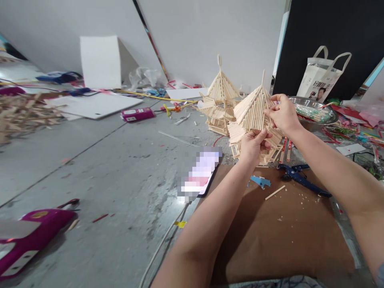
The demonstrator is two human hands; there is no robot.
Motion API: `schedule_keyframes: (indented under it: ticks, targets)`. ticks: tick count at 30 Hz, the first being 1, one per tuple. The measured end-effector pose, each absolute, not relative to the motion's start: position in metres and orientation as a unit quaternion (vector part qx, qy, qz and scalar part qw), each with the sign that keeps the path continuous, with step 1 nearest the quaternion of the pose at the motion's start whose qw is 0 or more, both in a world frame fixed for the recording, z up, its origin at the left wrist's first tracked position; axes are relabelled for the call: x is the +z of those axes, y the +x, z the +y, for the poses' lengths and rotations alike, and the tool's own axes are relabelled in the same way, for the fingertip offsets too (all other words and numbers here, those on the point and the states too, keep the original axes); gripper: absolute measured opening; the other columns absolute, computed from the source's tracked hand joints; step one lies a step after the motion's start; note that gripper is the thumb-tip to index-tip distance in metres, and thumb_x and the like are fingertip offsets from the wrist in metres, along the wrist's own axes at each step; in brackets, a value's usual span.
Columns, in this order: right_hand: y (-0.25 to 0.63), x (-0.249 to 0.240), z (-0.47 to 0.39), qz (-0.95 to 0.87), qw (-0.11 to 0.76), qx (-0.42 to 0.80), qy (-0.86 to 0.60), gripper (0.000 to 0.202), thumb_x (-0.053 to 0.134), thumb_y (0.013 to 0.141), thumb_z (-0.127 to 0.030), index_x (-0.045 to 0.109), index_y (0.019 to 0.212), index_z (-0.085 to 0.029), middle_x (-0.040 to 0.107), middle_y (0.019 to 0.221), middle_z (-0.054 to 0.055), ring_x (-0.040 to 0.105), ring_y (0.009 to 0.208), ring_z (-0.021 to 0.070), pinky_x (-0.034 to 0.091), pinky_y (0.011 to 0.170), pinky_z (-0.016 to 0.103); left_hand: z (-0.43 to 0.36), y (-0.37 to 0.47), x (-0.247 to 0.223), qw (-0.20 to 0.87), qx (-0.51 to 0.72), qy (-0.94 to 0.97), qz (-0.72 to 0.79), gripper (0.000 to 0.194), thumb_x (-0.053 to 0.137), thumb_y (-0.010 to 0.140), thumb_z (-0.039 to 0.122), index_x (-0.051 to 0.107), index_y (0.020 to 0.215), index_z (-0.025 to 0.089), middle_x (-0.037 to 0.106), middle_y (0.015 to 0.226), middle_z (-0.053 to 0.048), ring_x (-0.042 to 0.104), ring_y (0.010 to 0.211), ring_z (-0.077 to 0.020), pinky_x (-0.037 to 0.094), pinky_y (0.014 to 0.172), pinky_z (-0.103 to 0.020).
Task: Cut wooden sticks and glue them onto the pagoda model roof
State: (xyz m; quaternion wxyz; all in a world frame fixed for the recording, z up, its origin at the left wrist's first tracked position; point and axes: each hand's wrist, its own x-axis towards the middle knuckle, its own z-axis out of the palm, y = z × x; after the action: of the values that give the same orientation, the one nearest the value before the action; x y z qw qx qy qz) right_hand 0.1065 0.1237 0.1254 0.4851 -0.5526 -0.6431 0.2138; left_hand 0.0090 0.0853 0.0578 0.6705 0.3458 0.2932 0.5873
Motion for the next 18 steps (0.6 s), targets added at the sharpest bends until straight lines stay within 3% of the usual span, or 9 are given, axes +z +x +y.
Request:
schedule_keyframes:
  ticks: [11, 18]
  targets:
    - [0.1097, 0.1219, 0.1260, -0.645, 0.495, 0.235, -0.532, 0.036, 0.057, 0.069, -0.014, 0.041, 0.100, -0.023, 0.055, 0.071, -0.002, 0.045, 0.039, 0.0075, 0.036, 0.032, 0.023, 0.0846, 0.0127, 0.0606, 0.669, 0.578, 0.349, 0.312, 0.030, 0.069, 0.067, 0.032, 0.044, 0.068, 0.016, 0.060, 0.060, 0.003, 0.046, 0.038, -0.0031, 0.043, 0.043, -0.018]
    - [0.1087, 0.1250, 0.1221, -0.647, 0.467, 0.232, -0.556, 0.037, 0.056, 0.072, -0.015, 0.041, 0.105, -0.022, 0.056, 0.077, 0.000, 0.047, 0.041, 0.0082, 0.038, 0.034, 0.025, 0.0811, 0.0095, 0.0605, 0.687, 0.574, 0.349, 0.276, 0.026, 0.069, 0.064, 0.022, 0.045, 0.071, 0.016, 0.061, 0.062, 0.004, 0.048, 0.039, -0.0030, 0.042, 0.042, -0.017]
